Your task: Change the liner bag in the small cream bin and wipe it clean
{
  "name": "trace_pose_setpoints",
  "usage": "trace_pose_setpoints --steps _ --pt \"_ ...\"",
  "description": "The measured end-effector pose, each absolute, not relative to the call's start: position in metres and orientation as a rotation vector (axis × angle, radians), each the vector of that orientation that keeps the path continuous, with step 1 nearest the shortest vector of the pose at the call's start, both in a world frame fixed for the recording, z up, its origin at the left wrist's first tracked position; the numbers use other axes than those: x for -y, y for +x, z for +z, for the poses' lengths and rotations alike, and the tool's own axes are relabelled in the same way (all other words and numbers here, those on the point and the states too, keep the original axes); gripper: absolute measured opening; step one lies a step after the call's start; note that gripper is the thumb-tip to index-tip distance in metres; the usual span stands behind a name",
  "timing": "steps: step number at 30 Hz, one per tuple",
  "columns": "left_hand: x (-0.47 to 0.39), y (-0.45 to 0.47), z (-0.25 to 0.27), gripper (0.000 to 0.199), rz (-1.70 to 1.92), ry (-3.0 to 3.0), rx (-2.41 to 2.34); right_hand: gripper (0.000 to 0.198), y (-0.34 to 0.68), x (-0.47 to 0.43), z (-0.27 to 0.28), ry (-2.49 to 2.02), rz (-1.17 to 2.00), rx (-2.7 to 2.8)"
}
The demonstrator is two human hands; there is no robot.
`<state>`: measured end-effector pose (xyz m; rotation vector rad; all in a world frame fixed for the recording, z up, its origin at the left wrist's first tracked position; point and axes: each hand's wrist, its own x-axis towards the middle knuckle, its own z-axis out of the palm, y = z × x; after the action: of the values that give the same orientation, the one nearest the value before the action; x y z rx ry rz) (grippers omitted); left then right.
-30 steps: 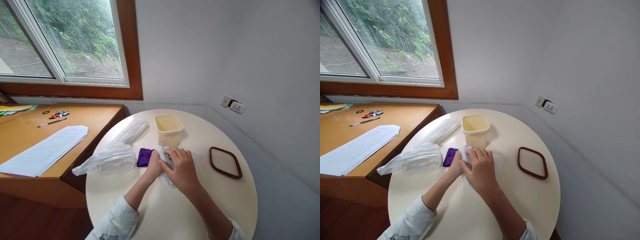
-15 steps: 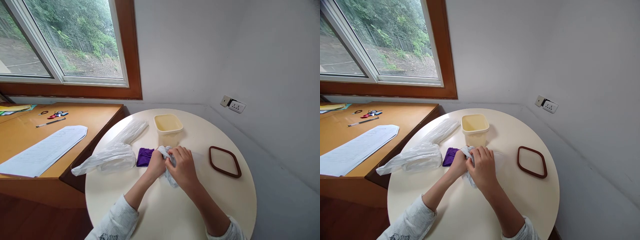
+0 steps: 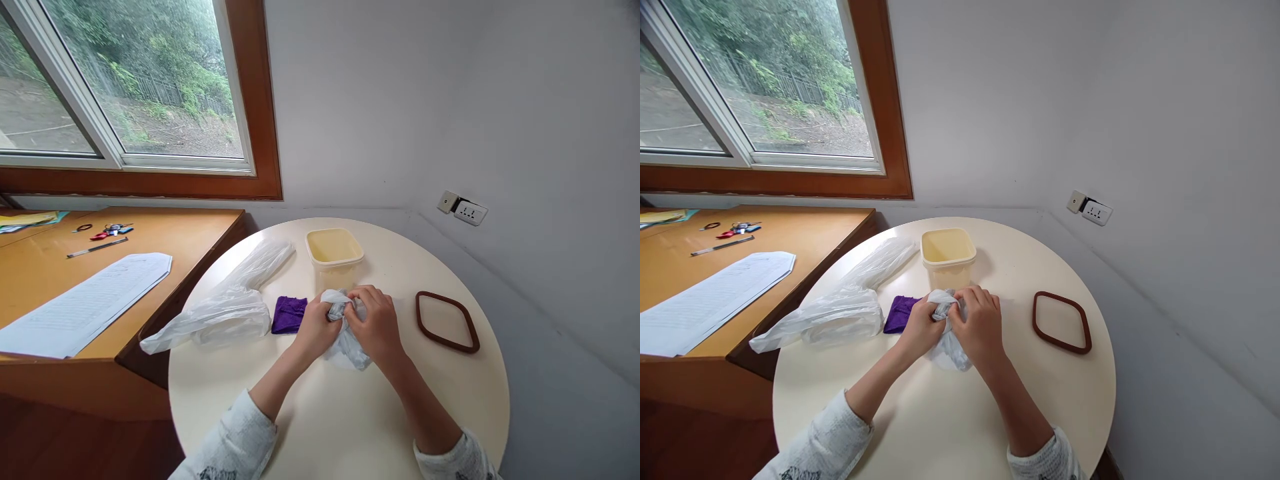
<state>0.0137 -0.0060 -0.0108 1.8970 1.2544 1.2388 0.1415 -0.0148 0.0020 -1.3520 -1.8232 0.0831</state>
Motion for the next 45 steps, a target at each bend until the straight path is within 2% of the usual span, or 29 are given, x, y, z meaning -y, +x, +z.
trace_pose_setpoints --steps 12,17,21,25,29,33,45 --pt "0.014 0.012 -0.011 0.01 1.393 2.037 -1.082 0.009 0.154 0.001 -0.006 -1.316 0.4 1.779" --pt "0.016 0.012 -0.003 0.018 1.384 2.014 -0.995 0.011 0.155 -0.002 -0.011 -1.331 0.524 1.812" --pt "0.013 0.012 -0.001 0.012 1.388 1.893 -1.043 0.012 0.15 0.0 -0.011 -1.328 0.465 1.799" --pt "0.008 0.009 -0.005 0.028 1.353 1.686 -1.079 0.012 0.147 0.003 -0.009 -1.25 0.378 1.879" --pt "0.003 0.006 -0.01 0.032 1.349 1.443 -1.025 0.019 0.149 0.011 -0.002 -1.169 0.463 1.99" --pt "0.001 0.006 -0.01 0.029 1.324 1.326 -0.95 0.036 0.149 0.019 0.007 -1.171 0.533 2.117" --pt "0.011 0.0 0.004 0.037 1.09 1.511 -0.752 0.024 0.146 0.018 0.006 -1.241 0.609 2.105"
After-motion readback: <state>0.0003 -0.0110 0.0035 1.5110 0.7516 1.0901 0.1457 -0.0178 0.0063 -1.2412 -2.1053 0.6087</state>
